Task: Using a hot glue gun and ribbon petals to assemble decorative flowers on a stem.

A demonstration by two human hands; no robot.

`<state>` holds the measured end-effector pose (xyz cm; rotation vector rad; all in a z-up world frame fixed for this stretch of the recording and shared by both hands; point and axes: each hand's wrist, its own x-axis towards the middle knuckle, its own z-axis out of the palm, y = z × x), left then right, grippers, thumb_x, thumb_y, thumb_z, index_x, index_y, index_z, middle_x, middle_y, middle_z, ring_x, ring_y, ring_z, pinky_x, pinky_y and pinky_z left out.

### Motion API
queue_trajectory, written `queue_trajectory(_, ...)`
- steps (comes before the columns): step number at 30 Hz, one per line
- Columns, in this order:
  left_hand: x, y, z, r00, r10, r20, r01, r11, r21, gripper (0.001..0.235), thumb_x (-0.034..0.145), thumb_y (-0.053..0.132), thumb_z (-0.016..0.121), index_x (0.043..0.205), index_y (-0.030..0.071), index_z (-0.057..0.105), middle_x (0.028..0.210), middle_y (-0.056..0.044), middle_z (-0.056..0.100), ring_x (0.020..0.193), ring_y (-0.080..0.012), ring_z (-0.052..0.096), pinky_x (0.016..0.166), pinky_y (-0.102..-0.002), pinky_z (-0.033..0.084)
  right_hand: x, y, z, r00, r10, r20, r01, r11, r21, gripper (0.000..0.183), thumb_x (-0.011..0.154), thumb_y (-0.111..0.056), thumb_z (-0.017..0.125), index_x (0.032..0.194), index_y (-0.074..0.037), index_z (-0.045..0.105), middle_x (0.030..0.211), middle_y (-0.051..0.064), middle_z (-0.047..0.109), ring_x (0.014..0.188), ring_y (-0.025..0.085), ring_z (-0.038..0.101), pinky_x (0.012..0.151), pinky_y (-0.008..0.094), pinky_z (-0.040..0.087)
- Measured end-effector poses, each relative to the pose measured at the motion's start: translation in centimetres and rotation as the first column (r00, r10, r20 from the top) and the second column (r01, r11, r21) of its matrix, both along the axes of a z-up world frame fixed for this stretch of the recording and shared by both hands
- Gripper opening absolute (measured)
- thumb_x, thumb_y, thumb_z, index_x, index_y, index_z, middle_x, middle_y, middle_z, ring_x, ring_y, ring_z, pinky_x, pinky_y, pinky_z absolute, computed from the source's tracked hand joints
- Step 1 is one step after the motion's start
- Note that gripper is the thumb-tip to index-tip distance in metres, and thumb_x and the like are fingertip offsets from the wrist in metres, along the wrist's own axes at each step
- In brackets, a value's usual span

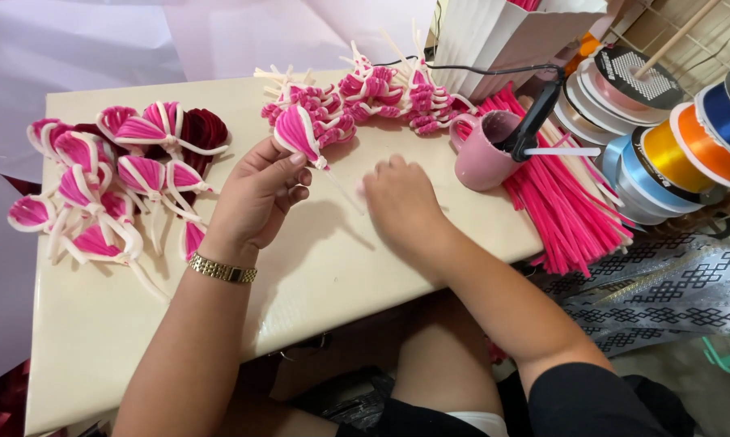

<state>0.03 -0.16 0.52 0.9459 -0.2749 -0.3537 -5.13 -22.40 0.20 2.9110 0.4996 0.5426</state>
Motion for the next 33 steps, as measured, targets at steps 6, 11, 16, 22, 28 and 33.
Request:
queue_trajectory(6, -0.4, 0.5, 1.2, 1.000, 0.029, -0.007, -0.030, 0.999, -0.021, 0.014, 0.094, 0.009, 0.071, 0.107, 0.005, 0.067, 0.090, -0.006, 0.071, 0.075, -0.0117, 0.070, 0.066, -0.021, 0.061, -14.5, -1.2, 9.6, 0.759, 0.618, -0.206, -0.445, 0.723, 0.529, 0.016, 0.096, -0.007, 0.053, 0.090, -0.009, 0.068, 0.097, 0.016, 0.065, 0.099, 0.047, 0.065, 0.079, 0.056, 0.054)
queue_trajectory(11, 0.2, 0.2, 0.2, 1.000, 0.012, 0.003, -0.012, 1.000, -0.004, 0.014, 0.094, 0.009, 0.071, 0.108, 0.006, 0.067, 0.091, -0.006, 0.071, 0.075, -0.0115, 0.071, 0.066, -0.021, 0.062, -21.4, -13.2, 7.6, 0.152, 0.981, 0.117, -0.431, -0.041, 0.901, 0.026, 0.105, -0.021, 0.056, 0.090, -0.014, 0.075, 0.098, 0.013, 0.080, 0.093, 0.041, 0.081, 0.081, 0.052, 0.065)
queue_trajectory(16, -0.2, 0.0, 0.2, 0.999, -0.027, 0.037, 0.025, 0.999, 0.045, 0.010, 0.096, 0.010, 0.069, 0.105, 0.014, 0.070, 0.086, 0.003, 0.066, 0.073, -0.0075, 0.062, 0.066, -0.020, 0.052, -13.6, -14.0, 7.8, -0.376, 0.705, 0.602, -0.035, -0.660, 0.751, 0.034, 0.111, -0.018, 0.059, 0.121, 0.013, 0.064, 0.103, 0.030, 0.072, 0.071, 0.044, 0.084, 0.063, 0.056, 0.080)
queue_trajectory(22, -0.3, -0.6, -0.1, 0.997, 0.070, 0.043, -0.073, 0.994, 0.086, 0.013, 0.093, 0.007, 0.072, 0.106, 0.006, 0.067, 0.092, -0.007, 0.072, 0.073, -0.0109, 0.070, 0.064, -0.021, 0.061, -1.7, -5.4, 5.5, 0.904, 0.413, 0.113, -0.103, -0.046, 0.994, 0.008, 0.105, -0.008, 0.060, 0.102, 0.000, 0.059, 0.077, 0.015, 0.068, 0.070, 0.026, 0.075, 0.063, 0.036, 0.067)
queue_trajectory(28, -0.8, -1.4, 0.3, 0.966, 0.219, 0.139, -0.245, 0.947, 0.209, 0.012, 0.091, 0.006, 0.073, 0.101, 0.003, 0.069, 0.088, -0.009, 0.073, 0.073, -0.0127, 0.067, 0.067, -0.025, 0.062, 4.4, -3.0, 1.5, 0.910, 0.395, 0.130, -0.199, 0.139, 0.970, 0.016, 0.103, -0.017, 0.072, 0.104, -0.001, 0.067, 0.081, 0.010, 0.066, 0.075, 0.019, 0.071, 0.064, 0.035, 0.065)
queue_trajectory(33, -0.2, -2.9, -1.6, 0.949, 0.259, 0.179, -0.298, 0.922, 0.246, 0.009, 0.091, 0.002, 0.070, 0.099, -0.001, 0.070, 0.086, -0.015, 0.071, 0.076, -0.0198, 0.073, 0.072, -0.035, 0.067, 2.9, -0.3, 0.8, 0.929, 0.316, 0.194, -0.220, 0.050, 0.974, 0.014, 0.105, -0.013, 0.067, 0.099, 0.000, 0.064, 0.080, 0.013, 0.069, 0.077, 0.019, 0.073, 0.068, 0.031, 0.065)
